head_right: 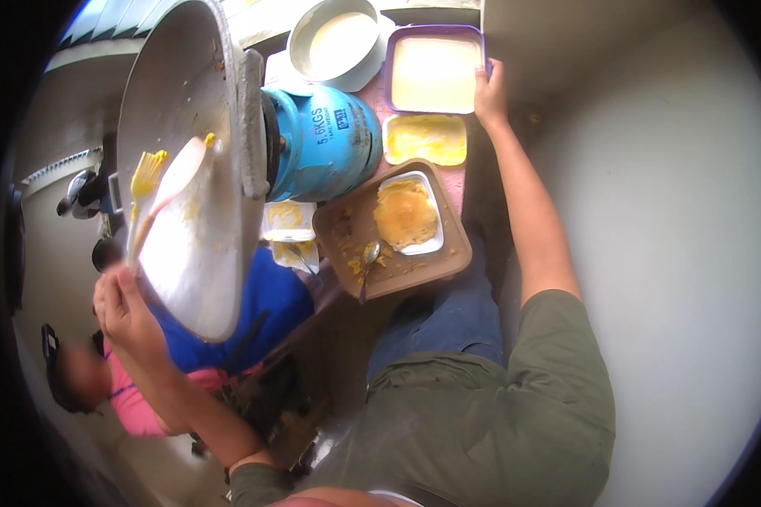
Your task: The person cooks a yellow batter in a large wok, using a wooden spatula to spread and flip the mixture. They transfer the cooked portions into a metal tray and continue cooking additional batches from a purple container.
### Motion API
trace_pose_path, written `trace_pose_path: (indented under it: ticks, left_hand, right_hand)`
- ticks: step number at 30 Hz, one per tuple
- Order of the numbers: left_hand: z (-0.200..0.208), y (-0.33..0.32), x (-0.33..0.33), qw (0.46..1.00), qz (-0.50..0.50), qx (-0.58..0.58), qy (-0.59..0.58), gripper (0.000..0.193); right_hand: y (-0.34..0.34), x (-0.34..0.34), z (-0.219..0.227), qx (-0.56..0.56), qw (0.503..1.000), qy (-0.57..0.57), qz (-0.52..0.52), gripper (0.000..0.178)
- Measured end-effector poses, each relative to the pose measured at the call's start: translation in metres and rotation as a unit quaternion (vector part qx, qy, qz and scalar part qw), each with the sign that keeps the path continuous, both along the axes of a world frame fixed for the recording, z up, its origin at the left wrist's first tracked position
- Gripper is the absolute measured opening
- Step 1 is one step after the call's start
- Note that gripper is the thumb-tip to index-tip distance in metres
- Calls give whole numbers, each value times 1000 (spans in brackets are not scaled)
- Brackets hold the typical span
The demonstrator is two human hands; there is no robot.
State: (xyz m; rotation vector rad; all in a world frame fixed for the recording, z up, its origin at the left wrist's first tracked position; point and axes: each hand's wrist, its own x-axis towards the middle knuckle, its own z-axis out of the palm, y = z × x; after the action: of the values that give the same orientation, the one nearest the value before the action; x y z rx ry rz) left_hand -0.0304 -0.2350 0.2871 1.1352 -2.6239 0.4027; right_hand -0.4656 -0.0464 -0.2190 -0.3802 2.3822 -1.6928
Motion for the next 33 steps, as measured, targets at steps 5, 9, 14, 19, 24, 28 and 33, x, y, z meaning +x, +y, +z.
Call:
trace_pose_path:
  ticks: [5,9,14,19,24,28,33]
  left_hand:
    - [-5,10,-4,982,-47,105,150,20]
    - [-2,29,-1,964,12,167,208,24]
    - [-13,50,35,875,127,305,353,30]
    - [-11,79,21,756,120,454,457,30]
    - [-4,102,14,642,92,531,545,33]
    - [-5,126,20,556,48,565,608,29]
    - [-11,188,-12,471,-8,633,615,27]
  right_hand:
    - [-1,-7,-1,102,994,-34,0,47]
    - [-4,-9,-10,141,989,-37,27,58]
    - [-3,-8,-8,149,983,-79,67,73]
    - [40,-6,27,270,961,50,42,63]
    - [106,70,155,71,984,161,-22,27]
    - [126,167,272,-41,999,14,-20,36]
    - [118,248,455,-151,960,74,226,32]
